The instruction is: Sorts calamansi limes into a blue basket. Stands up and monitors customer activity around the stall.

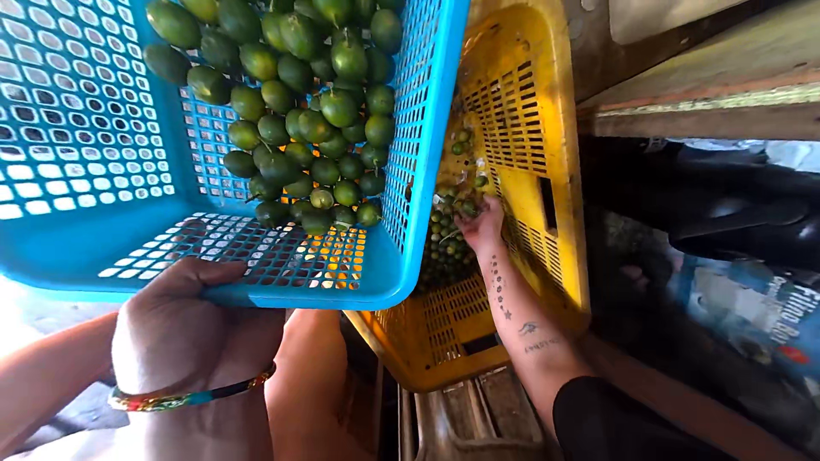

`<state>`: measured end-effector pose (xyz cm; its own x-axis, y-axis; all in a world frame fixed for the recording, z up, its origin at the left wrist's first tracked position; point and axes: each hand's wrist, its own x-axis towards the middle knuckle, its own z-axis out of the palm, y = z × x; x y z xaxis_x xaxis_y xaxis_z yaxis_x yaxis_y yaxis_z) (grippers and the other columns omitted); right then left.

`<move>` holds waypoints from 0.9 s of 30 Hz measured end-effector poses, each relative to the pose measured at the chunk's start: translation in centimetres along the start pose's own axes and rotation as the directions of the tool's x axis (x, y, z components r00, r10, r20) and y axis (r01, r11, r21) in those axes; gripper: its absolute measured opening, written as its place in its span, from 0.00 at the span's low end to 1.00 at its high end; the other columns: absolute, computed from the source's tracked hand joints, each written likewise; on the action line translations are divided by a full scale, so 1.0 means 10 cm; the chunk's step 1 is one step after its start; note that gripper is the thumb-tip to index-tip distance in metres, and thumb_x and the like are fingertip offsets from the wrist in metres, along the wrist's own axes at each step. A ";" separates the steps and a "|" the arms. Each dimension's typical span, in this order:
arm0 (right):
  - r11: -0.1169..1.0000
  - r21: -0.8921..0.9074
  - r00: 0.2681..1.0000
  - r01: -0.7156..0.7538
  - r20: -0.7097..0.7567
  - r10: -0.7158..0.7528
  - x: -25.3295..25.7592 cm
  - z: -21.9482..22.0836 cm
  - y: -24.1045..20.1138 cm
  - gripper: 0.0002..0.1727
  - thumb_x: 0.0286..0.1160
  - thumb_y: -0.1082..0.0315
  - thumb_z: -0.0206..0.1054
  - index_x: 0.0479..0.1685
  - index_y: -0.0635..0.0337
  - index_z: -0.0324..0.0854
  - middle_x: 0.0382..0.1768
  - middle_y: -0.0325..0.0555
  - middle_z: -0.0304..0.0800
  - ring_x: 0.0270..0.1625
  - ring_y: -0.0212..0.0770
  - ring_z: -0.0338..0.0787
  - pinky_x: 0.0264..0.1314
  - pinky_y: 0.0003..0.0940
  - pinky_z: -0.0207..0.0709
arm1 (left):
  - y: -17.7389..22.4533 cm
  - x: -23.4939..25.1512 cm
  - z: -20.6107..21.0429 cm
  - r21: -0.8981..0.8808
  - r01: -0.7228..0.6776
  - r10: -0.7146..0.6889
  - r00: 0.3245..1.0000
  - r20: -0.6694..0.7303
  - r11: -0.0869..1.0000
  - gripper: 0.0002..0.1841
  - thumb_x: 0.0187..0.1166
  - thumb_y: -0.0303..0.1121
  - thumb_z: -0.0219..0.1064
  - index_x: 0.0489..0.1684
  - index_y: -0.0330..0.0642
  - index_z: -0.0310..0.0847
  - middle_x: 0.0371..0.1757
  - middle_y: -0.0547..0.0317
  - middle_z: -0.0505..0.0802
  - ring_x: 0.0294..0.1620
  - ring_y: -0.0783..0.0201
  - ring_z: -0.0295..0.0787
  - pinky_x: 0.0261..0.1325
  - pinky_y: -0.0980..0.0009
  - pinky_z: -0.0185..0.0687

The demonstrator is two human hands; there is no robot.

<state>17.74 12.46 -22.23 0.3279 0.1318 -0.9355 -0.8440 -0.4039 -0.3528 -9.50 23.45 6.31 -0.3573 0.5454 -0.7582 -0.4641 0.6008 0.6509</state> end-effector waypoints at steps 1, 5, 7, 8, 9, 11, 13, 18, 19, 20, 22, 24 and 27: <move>1.000 0.005 0.994 -0.024 -0.105 0.025 0.05 0.11 -0.03 0.28 0.84 0.43 0.60 0.73 0.51 0.68 0.62 0.48 0.78 0.57 0.46 0.84 0.53 0.45 0.83 | -0.01 0.00 -0.01 -0.001 0.007 -0.007 1.000 0.022 1.000 0.09 0.79 0.25 0.51 0.39 0.42 0.78 0.40 0.51 0.92 0.43 0.58 0.93 0.46 0.55 0.92; 0.991 -0.132 0.944 -0.036 -0.331 -0.010 0.26 0.50 -0.08 0.34 0.81 0.42 0.67 0.76 0.55 0.69 0.54 0.52 0.79 0.44 0.44 0.82 0.42 0.38 0.81 | -0.06 0.05 -0.12 -0.016 0.042 -0.042 0.998 0.039 0.999 0.08 0.79 0.28 0.53 0.37 0.43 0.79 0.39 0.51 0.91 0.42 0.57 0.92 0.45 0.52 0.91; 0.986 -0.161 0.942 -0.034 -0.335 -0.022 0.29 0.58 -0.11 0.31 0.85 0.45 0.65 0.75 0.57 0.68 0.50 0.51 0.75 0.38 0.41 0.79 0.37 0.35 0.78 | -0.07 0.06 -0.14 -0.011 0.042 -0.041 0.998 0.044 0.999 0.08 0.78 0.28 0.54 0.39 0.43 0.80 0.41 0.52 0.91 0.45 0.57 0.91 0.48 0.52 0.90; 0.988 -0.153 0.948 -0.021 -0.318 -0.029 0.26 0.57 -0.12 0.30 0.86 0.46 0.64 0.74 0.58 0.69 0.50 0.51 0.75 0.38 0.41 0.79 0.39 0.35 0.79 | -0.07 0.06 -0.13 -0.019 0.035 -0.034 0.998 0.056 0.999 0.08 0.78 0.27 0.53 0.41 0.43 0.79 0.43 0.52 0.91 0.46 0.57 0.91 0.50 0.51 0.90; 0.990 -0.144 0.958 0.006 -0.282 -0.046 0.21 0.50 -0.12 0.28 0.86 0.46 0.63 0.72 0.58 0.71 0.49 0.50 0.78 0.39 0.41 0.81 0.40 0.35 0.80 | -0.06 0.04 -0.11 -0.032 0.031 -0.028 0.997 0.066 0.999 0.08 0.78 0.26 0.53 0.43 0.43 0.79 0.44 0.50 0.91 0.48 0.56 0.92 0.52 0.50 0.90; 0.990 -0.113 0.992 0.086 -0.078 -0.095 0.00 0.21 -0.11 0.17 0.87 0.47 0.55 0.53 0.50 0.73 0.34 0.37 0.78 0.29 0.31 0.79 0.32 0.27 0.76 | -0.02 0.02 -0.05 -0.029 0.026 -0.026 0.999 0.022 0.999 0.07 0.77 0.25 0.54 0.43 0.44 0.77 0.43 0.51 0.90 0.46 0.56 0.91 0.49 0.50 0.90; 0.994 -0.027 0.964 0.104 0.248 -0.094 -0.26 -0.26 -0.12 0.13 0.86 0.50 0.49 0.52 0.41 0.77 0.32 0.30 0.83 0.26 0.27 0.80 0.27 0.22 0.76 | 0.01 0.04 -0.03 -0.013 0.027 -0.027 1.000 0.000 1.000 0.07 0.77 0.25 0.55 0.43 0.44 0.78 0.42 0.52 0.90 0.44 0.57 0.91 0.47 0.50 0.91; 1.000 0.010 0.916 0.006 0.401 -0.010 -0.26 -0.71 -0.07 0.21 0.85 0.51 0.43 0.56 0.40 0.84 0.48 0.38 0.94 0.39 0.39 0.92 0.28 0.34 0.83 | -0.02 0.06 -0.11 0.028 0.006 -0.007 0.999 0.034 1.000 0.06 0.78 0.26 0.55 0.38 0.45 0.78 0.39 0.54 0.90 0.42 0.58 0.91 0.47 0.52 0.91; 0.995 -0.088 0.955 0.055 0.295 -0.027 -0.20 -0.55 -0.09 0.19 0.90 0.48 0.47 0.44 0.42 0.83 0.38 0.35 0.91 0.29 0.33 0.88 0.22 0.28 0.78 | -0.04 0.07 -0.14 0.029 -0.003 0.002 0.999 0.033 1.000 0.06 0.77 0.26 0.55 0.35 0.46 0.77 0.37 0.55 0.90 0.40 0.59 0.90 0.46 0.53 0.90; 0.944 -0.299 0.977 0.138 0.197 -0.080 -0.15 -0.40 -0.11 0.18 0.92 0.47 0.51 0.41 0.46 0.79 0.31 0.33 0.85 0.22 0.29 0.80 0.19 0.24 0.73 | -0.06 0.07 -0.16 0.034 -0.005 0.004 1.000 0.028 0.999 0.07 0.78 0.26 0.55 0.33 0.46 0.77 0.36 0.56 0.89 0.39 0.60 0.90 0.44 0.54 0.90; 0.491 -0.832 0.961 0.259 0.168 -0.221 -0.09 -0.24 -0.10 0.22 0.87 0.46 0.62 0.54 0.55 0.88 0.40 0.45 0.89 0.32 0.39 0.84 0.34 0.38 0.79 | -0.06 0.04 -0.17 0.041 0.023 -0.025 0.999 0.035 0.999 0.08 0.79 0.27 0.53 0.34 0.45 0.78 0.37 0.54 0.90 0.40 0.59 0.91 0.45 0.54 0.91; -0.019 -0.976 0.961 0.215 0.215 -0.172 -0.12 -0.13 -0.04 0.27 0.84 0.44 0.63 0.68 0.53 0.86 0.59 0.57 0.92 0.61 0.58 0.91 0.64 0.63 0.82 | -0.04 0.03 -0.16 0.036 0.047 -0.049 0.997 0.067 0.998 0.08 0.81 0.28 0.51 0.40 0.43 0.78 0.41 0.52 0.90 0.44 0.57 0.91 0.49 0.52 0.90; -0.283 -0.950 0.963 0.133 0.192 -0.191 -0.10 -0.06 0.14 0.28 0.86 0.45 0.59 0.73 0.56 0.78 0.60 0.59 0.91 0.62 0.62 0.92 0.60 0.65 0.83 | -0.03 0.02 -0.13 0.029 0.031 -0.033 0.998 0.056 0.999 0.08 0.81 0.27 0.51 0.42 0.42 0.77 0.43 0.51 0.91 0.46 0.56 0.92 0.50 0.50 0.90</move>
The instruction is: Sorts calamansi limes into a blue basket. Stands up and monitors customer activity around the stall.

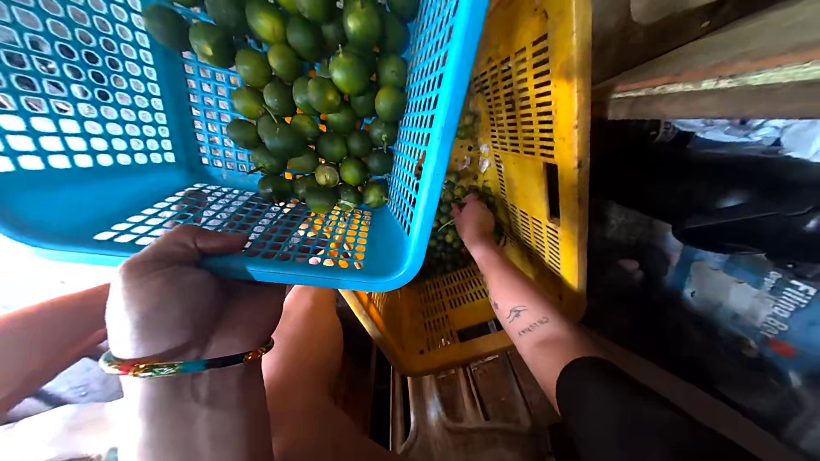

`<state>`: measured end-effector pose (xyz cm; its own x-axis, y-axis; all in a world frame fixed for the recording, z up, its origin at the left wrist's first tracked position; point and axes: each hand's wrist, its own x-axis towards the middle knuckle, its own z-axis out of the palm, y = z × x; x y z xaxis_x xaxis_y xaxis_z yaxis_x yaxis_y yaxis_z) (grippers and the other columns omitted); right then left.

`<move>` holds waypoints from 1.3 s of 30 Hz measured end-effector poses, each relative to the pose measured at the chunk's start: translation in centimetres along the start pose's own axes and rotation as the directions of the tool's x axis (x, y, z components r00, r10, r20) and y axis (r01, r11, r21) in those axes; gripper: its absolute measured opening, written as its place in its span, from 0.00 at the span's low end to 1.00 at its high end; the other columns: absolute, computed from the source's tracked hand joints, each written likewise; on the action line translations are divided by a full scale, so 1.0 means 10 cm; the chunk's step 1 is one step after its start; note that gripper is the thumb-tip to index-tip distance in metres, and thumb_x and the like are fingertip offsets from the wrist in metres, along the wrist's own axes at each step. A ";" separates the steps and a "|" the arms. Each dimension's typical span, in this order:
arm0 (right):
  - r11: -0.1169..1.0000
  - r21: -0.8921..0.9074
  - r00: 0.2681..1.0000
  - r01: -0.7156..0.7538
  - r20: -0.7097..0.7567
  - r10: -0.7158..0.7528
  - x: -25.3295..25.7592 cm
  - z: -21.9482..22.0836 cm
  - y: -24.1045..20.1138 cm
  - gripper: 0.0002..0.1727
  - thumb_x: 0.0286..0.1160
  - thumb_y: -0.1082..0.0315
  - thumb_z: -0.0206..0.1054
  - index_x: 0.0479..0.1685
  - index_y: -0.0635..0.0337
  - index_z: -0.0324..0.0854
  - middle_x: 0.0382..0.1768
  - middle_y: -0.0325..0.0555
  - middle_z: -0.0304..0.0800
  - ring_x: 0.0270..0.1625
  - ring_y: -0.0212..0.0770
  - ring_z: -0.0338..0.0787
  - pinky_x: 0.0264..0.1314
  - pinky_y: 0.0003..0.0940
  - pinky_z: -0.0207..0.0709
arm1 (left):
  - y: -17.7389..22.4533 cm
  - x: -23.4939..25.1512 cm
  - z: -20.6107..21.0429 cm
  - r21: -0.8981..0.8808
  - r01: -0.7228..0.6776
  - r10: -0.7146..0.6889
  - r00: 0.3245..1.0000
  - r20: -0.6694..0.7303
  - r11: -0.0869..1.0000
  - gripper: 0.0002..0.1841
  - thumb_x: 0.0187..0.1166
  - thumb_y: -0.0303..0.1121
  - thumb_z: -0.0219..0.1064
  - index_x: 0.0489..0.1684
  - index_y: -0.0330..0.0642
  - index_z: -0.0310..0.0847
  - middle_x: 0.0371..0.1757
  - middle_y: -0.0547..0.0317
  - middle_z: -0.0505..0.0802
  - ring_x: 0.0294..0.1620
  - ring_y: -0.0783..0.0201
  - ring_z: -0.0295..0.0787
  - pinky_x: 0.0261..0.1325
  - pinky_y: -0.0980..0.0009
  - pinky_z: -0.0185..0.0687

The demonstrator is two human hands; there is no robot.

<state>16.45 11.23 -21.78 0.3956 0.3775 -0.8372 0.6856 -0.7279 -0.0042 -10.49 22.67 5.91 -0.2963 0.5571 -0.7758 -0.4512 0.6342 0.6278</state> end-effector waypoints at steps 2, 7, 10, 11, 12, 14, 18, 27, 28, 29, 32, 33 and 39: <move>1.000 -0.014 1.000 -0.016 -0.004 0.016 0.03 0.04 -0.01 0.29 0.88 0.44 0.57 0.74 0.56 0.78 0.61 0.58 0.91 0.62 0.61 0.92 0.60 0.64 0.83 | 0.01 -0.02 0.08 0.018 -0.007 0.008 0.999 -0.051 1.000 0.07 0.80 0.27 0.52 0.41 0.43 0.77 0.41 0.51 0.91 0.43 0.57 0.92 0.47 0.52 0.91; 0.976 0.194 0.994 0.098 -0.059 -0.088 0.09 0.10 0.21 0.28 0.86 0.44 0.60 0.71 0.55 0.82 0.61 0.58 0.92 0.64 0.60 0.91 0.66 0.63 0.81 | 0.03 0.03 0.01 0.063 0.001 0.004 0.997 -0.083 0.998 0.08 0.82 0.28 0.50 0.40 0.43 0.76 0.39 0.53 0.90 0.41 0.59 0.91 0.45 0.56 0.91; 0.814 0.571 0.992 0.103 0.004 -0.129 0.03 0.06 0.23 0.28 0.86 0.46 0.62 0.70 0.58 0.82 0.57 0.55 0.92 0.57 0.51 0.93 0.63 0.54 0.85 | 0.03 0.06 -0.09 0.074 0.021 -0.017 0.998 -0.063 0.997 0.09 0.84 0.30 0.48 0.41 0.42 0.76 0.39 0.53 0.90 0.42 0.60 0.92 0.45 0.58 0.91; 0.721 0.690 0.986 0.064 0.067 -0.152 0.01 0.03 0.24 0.25 0.87 0.47 0.62 0.68 0.57 0.82 0.49 0.51 0.92 0.46 0.44 0.91 0.51 0.45 0.87 | 0.02 0.06 -0.10 0.072 0.014 -0.010 0.998 -0.065 0.997 0.09 0.84 0.31 0.49 0.41 0.42 0.76 0.40 0.53 0.90 0.42 0.60 0.92 0.46 0.57 0.91; 0.586 0.810 0.969 -0.001 0.146 -0.199 -0.02 0.01 0.24 0.22 0.89 0.50 0.59 0.66 0.56 0.82 0.38 0.44 0.87 0.31 0.37 0.84 0.33 0.34 0.80 | 0.02 0.07 -0.09 0.048 0.014 -0.011 0.998 -0.062 0.999 0.10 0.83 0.31 0.50 0.40 0.41 0.77 0.41 0.51 0.90 0.43 0.58 0.90 0.48 0.53 0.88; 0.282 0.932 0.873 -0.228 0.324 -0.365 -0.09 -0.06 0.24 0.20 0.92 0.50 0.48 0.57 0.53 0.79 0.24 0.34 0.77 0.18 0.30 0.72 0.17 0.24 0.68 | 0.03 0.06 -0.04 0.045 0.008 -0.005 0.998 -0.068 0.999 0.09 0.82 0.30 0.50 0.39 0.42 0.76 0.42 0.50 0.89 0.44 0.56 0.89 0.48 0.52 0.87; 0.066 0.927 0.756 -0.370 0.341 -0.559 -0.11 -0.10 0.34 0.26 0.90 0.46 0.38 0.46 0.49 0.80 0.19 0.29 0.75 0.17 0.27 0.71 0.18 0.20 0.66 | -0.02 0.13 -0.14 0.059 -0.007 0.011 0.998 -0.058 0.998 0.07 0.83 0.28 0.50 0.44 0.43 0.75 0.41 0.53 0.91 0.45 0.61 0.93 0.47 0.61 0.91; 0.930 0.149 0.903 0.336 0.229 -0.363 -0.13 -0.10 -0.26 0.27 0.82 0.51 0.65 0.81 0.38 0.77 0.68 0.52 0.89 0.69 0.58 0.89 0.68 0.67 0.80 | 0.03 0.09 -0.11 0.108 -0.024 0.032 0.997 -0.077 0.994 0.07 0.82 0.27 0.50 0.44 0.41 0.75 0.42 0.49 0.89 0.45 0.55 0.90 0.50 0.50 0.89; 0.906 0.132 0.906 0.402 0.084 -0.414 -0.14 -0.01 -0.41 0.24 0.82 0.53 0.64 0.77 0.41 0.80 0.68 0.51 0.89 0.68 0.57 0.89 0.66 0.65 0.82 | 0.03 0.10 -0.13 0.098 -0.021 0.029 0.996 -0.081 0.995 0.07 0.82 0.27 0.50 0.42 0.40 0.75 0.40 0.49 0.89 0.43 0.55 0.90 0.50 0.50 0.88; 0.866 0.098 0.872 0.490 -0.045 -0.488 -0.11 0.08 -0.56 0.21 0.83 0.55 0.64 0.73 0.43 0.83 0.68 0.52 0.88 0.66 0.57 0.89 0.64 0.61 0.85 | 0.03 0.12 -0.16 0.097 -0.017 0.024 0.997 -0.079 0.995 0.07 0.82 0.27 0.50 0.41 0.40 0.74 0.39 0.49 0.88 0.43 0.55 0.89 0.50 0.51 0.88; 0.747 -0.055 0.745 0.662 -0.051 -0.665 0.02 0.23 -0.96 0.21 0.84 0.69 0.61 0.74 0.45 0.82 0.78 0.59 0.75 0.73 0.61 0.83 0.63 0.57 0.86 | 0.05 0.09 -0.11 0.081 -0.015 0.018 0.999 -0.041 0.997 0.10 0.82 0.27 0.47 0.42 0.38 0.74 0.40 0.46 0.88 0.44 0.53 0.89 0.51 0.50 0.88; 0.737 -0.081 0.741 0.671 0.031 -0.671 0.05 0.22 -1.06 0.24 0.83 0.73 0.60 0.76 0.43 0.81 0.83 0.59 0.69 0.76 0.62 0.80 0.64 0.58 0.85 | 0.05 0.07 -0.07 0.078 -0.018 0.021 0.999 -0.043 0.997 0.09 0.81 0.27 0.47 0.39 0.39 0.75 0.38 0.47 0.88 0.42 0.54 0.89 0.49 0.50 0.88; 0.762 -0.138 0.772 0.632 0.193 -0.606 -0.09 0.05 -1.17 0.24 0.84 0.75 0.61 0.77 0.46 0.79 0.87 0.57 0.66 0.78 0.65 0.78 0.67 0.61 0.81 | 0.04 0.06 -0.05 0.032 -0.031 0.033 0.998 -0.058 0.999 0.09 0.80 0.26 0.49 0.34 0.41 0.76 0.34 0.51 0.90 0.39 0.59 0.91 0.43 0.58 0.90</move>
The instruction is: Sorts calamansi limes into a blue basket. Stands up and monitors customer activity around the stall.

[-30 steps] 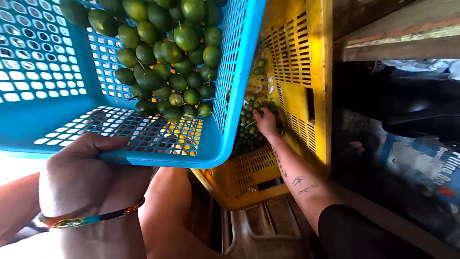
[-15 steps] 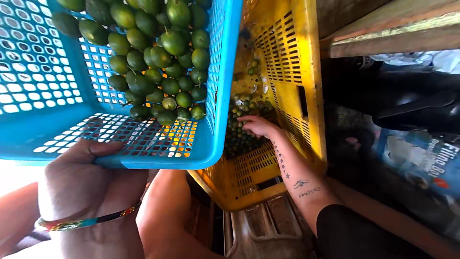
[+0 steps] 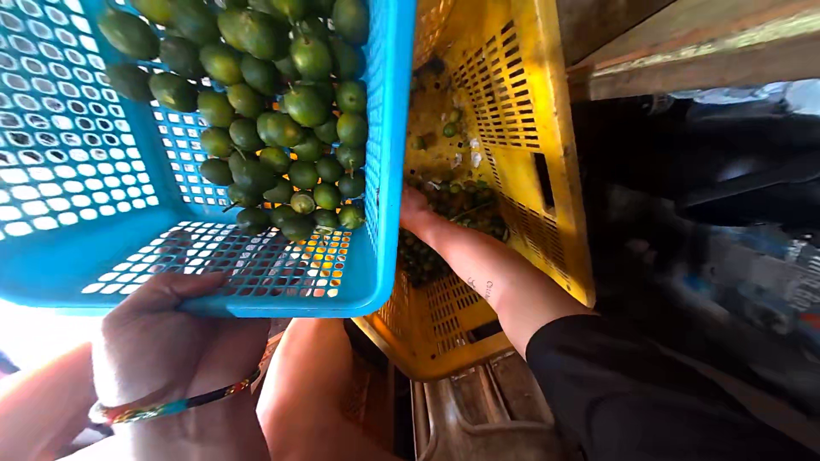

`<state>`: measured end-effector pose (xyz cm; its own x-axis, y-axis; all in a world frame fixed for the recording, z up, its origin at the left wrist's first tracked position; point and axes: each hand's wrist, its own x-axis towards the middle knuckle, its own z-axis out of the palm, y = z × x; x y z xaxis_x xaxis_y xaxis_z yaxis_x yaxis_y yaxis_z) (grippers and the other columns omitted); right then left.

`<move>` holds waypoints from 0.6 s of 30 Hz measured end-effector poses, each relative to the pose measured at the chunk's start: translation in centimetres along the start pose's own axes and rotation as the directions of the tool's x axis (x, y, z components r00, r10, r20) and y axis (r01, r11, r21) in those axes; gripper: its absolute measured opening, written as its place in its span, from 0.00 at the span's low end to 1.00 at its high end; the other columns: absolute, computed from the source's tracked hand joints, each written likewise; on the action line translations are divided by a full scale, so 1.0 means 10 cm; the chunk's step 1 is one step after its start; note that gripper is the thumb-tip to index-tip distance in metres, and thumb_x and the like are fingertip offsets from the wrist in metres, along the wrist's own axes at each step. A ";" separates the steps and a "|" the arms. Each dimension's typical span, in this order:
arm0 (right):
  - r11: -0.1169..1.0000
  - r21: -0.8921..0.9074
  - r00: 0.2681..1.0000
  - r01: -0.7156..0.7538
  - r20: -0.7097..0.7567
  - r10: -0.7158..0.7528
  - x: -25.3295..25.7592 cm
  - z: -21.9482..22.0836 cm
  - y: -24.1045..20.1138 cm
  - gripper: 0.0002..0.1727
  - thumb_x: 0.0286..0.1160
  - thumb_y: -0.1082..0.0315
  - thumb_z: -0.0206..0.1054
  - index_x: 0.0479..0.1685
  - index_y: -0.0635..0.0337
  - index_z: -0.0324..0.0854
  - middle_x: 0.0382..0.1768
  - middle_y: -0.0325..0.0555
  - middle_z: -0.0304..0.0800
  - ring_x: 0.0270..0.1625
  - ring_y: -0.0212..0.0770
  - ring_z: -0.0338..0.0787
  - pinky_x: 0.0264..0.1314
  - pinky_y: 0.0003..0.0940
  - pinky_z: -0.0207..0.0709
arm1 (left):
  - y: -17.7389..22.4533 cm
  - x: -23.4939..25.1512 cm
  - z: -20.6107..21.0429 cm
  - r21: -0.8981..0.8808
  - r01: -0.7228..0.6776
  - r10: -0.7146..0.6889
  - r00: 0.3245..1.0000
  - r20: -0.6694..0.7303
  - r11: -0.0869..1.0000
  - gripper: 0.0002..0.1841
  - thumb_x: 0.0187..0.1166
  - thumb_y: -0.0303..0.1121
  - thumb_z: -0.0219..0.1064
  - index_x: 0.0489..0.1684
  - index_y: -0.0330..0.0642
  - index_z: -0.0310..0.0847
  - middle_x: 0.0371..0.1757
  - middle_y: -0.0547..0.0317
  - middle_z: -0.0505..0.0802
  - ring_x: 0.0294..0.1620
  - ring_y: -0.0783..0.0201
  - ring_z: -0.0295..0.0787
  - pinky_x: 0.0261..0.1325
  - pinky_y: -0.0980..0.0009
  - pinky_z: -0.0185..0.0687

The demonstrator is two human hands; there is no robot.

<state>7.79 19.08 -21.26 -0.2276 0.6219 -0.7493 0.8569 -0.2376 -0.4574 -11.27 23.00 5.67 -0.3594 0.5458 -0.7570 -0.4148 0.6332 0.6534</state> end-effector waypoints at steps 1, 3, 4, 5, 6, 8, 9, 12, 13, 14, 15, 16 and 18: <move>0.999 0.047 0.999 -0.008 -0.033 0.010 -0.01 -0.01 0.04 0.23 0.84 0.72 0.61 0.77 0.48 0.79 0.86 0.59 0.67 0.77 0.65 0.80 0.69 0.61 0.82 | -0.01 0.00 0.01 0.005 -0.023 0.023 1.000 0.015 1.000 0.09 0.79 0.25 0.50 0.33 0.42 0.77 0.34 0.53 0.90 0.38 0.61 0.91 0.42 0.60 0.90; 0.963 0.268 0.996 -0.009 -0.086 0.033 -0.07 -0.12 0.12 0.21 0.87 0.66 0.61 0.76 0.59 0.78 0.81 0.63 0.72 0.75 0.63 0.82 0.72 0.59 0.80 | -0.01 -0.04 0.10 0.035 -0.051 0.050 0.999 0.020 0.998 0.09 0.75 0.24 0.52 0.32 0.45 0.78 0.34 0.57 0.91 0.37 0.63 0.91 0.41 0.62 0.89; 0.885 0.466 0.992 0.000 -0.113 0.059 -0.13 -0.19 0.16 0.21 0.89 0.64 0.61 0.75 0.64 0.77 0.76 0.64 0.77 0.72 0.59 0.84 0.73 0.55 0.79 | 0.00 -0.08 0.17 0.058 -0.055 0.055 0.998 -0.009 0.997 0.08 0.74 0.24 0.53 0.34 0.46 0.77 0.35 0.58 0.90 0.37 0.64 0.90 0.40 0.62 0.89; 0.721 0.693 0.988 0.004 -0.116 0.106 -0.21 -0.26 0.20 0.22 0.89 0.62 0.61 0.75 0.66 0.76 0.68 0.61 0.83 0.64 0.52 0.88 0.69 0.48 0.82 | 0.02 -0.13 0.24 0.069 -0.051 0.054 0.997 -0.053 0.996 0.08 0.74 0.23 0.54 0.37 0.46 0.76 0.36 0.57 0.89 0.38 0.62 0.90 0.39 0.60 0.88; 0.482 0.876 0.986 0.010 -0.089 0.142 -0.36 -0.33 0.24 0.21 0.90 0.60 0.60 0.73 0.61 0.75 0.56 0.53 0.87 0.47 0.40 0.87 0.52 0.36 0.83 | 0.04 -0.18 0.31 0.079 -0.044 0.052 0.995 -0.090 0.996 0.08 0.73 0.22 0.54 0.40 0.45 0.74 0.37 0.55 0.88 0.38 0.61 0.89 0.39 0.57 0.88; -0.079 0.997 0.999 0.018 -0.014 0.051 -0.89 -0.58 0.35 0.17 0.93 0.52 0.53 0.68 0.48 0.76 0.42 0.38 0.86 0.28 0.29 0.80 0.30 0.24 0.78 | 0.06 -0.22 0.31 0.074 -0.010 0.016 0.996 -0.082 0.997 0.11 0.73 0.22 0.55 0.49 0.44 0.73 0.44 0.52 0.88 0.43 0.57 0.89 0.43 0.51 0.88; -0.261 0.963 0.994 0.061 -0.082 -0.072 -1.21 -0.70 0.40 0.19 0.93 0.46 0.48 0.62 0.46 0.77 0.43 0.36 0.86 0.24 0.25 0.77 0.23 0.18 0.73 | 0.07 -0.22 0.29 0.066 0.003 0.000 0.998 -0.056 0.998 0.12 0.73 0.23 0.55 0.52 0.44 0.73 0.46 0.51 0.89 0.45 0.56 0.89 0.44 0.50 0.88; -0.474 0.866 0.896 0.158 -0.327 -0.300 -2.11 -1.11 0.35 0.24 0.85 0.36 0.56 0.56 0.45 0.81 0.49 0.37 0.88 0.20 0.22 0.74 0.17 0.14 0.68 | 0.02 -0.19 0.27 0.070 -0.004 0.010 0.996 -0.087 0.998 0.17 0.69 0.24 0.61 0.57 0.41 0.71 0.46 0.46 0.87 0.39 0.52 0.87 0.34 0.49 0.85; -0.479 0.856 0.851 0.193 -0.389 -0.352 -2.35 -1.26 0.27 0.24 0.81 0.37 0.62 0.54 0.47 0.83 0.48 0.39 0.88 0.20 0.23 0.75 0.17 0.14 0.69 | 0.00 -0.19 0.27 0.084 -0.016 0.023 0.996 -0.084 0.996 0.20 0.69 0.23 0.61 0.61 0.40 0.69 0.47 0.45 0.86 0.38 0.52 0.86 0.34 0.49 0.84; -0.456 0.861 0.810 0.226 -0.426 -0.404 -2.58 -1.41 0.18 0.24 0.79 0.37 0.64 0.51 0.47 0.83 0.46 0.39 0.88 0.19 0.22 0.75 0.17 0.14 0.68 | -0.02 -0.22 0.28 0.094 -0.032 0.039 0.996 -0.074 0.995 0.23 0.69 0.22 0.61 0.66 0.39 0.68 0.49 0.42 0.86 0.39 0.51 0.86 0.35 0.49 0.85; -0.429 0.867 0.775 0.254 -0.448 -0.446 -2.80 -1.55 0.07 0.23 0.79 0.37 0.65 0.49 0.47 0.84 0.45 0.38 0.88 0.19 0.22 0.75 0.16 0.14 0.68 | -0.03 -0.30 0.29 0.108 -0.054 0.061 0.996 -0.062 0.993 0.25 0.70 0.20 0.60 0.69 0.37 0.67 0.50 0.39 0.84 0.39 0.49 0.85 0.35 0.48 0.85; -0.404 0.872 0.749 0.276 -0.458 -0.478 -3.04 -1.66 -0.03 0.24 0.79 0.36 0.64 0.48 0.47 0.84 0.45 0.37 0.87 0.18 0.22 0.74 0.16 0.14 0.67 | -0.07 -0.40 0.26 0.134 -0.075 0.082 0.996 -0.046 0.988 0.28 0.69 0.18 0.61 0.73 0.35 0.66 0.52 0.36 0.85 0.41 0.47 0.86 0.36 0.47 0.86; -0.377 0.874 0.780 0.306 -0.457 -0.426 -3.65 -1.69 -0.22 0.25 0.81 0.36 0.61 0.48 0.49 0.85 0.44 0.38 0.89 0.18 0.22 0.75 0.14 0.14 0.66 | -0.34 -0.70 0.01 0.265 -0.134 0.137 0.991 0.009 0.955 0.30 0.68 0.18 0.65 0.75 0.33 0.67 0.54 0.35 0.86 0.44 0.45 0.87 0.40 0.46 0.87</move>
<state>22.06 9.45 15.17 -0.3313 0.9279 -0.1708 -0.7972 -0.3721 -0.4754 -7.26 17.08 8.75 -0.4048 0.6323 -0.6606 -0.1264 0.6768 0.7252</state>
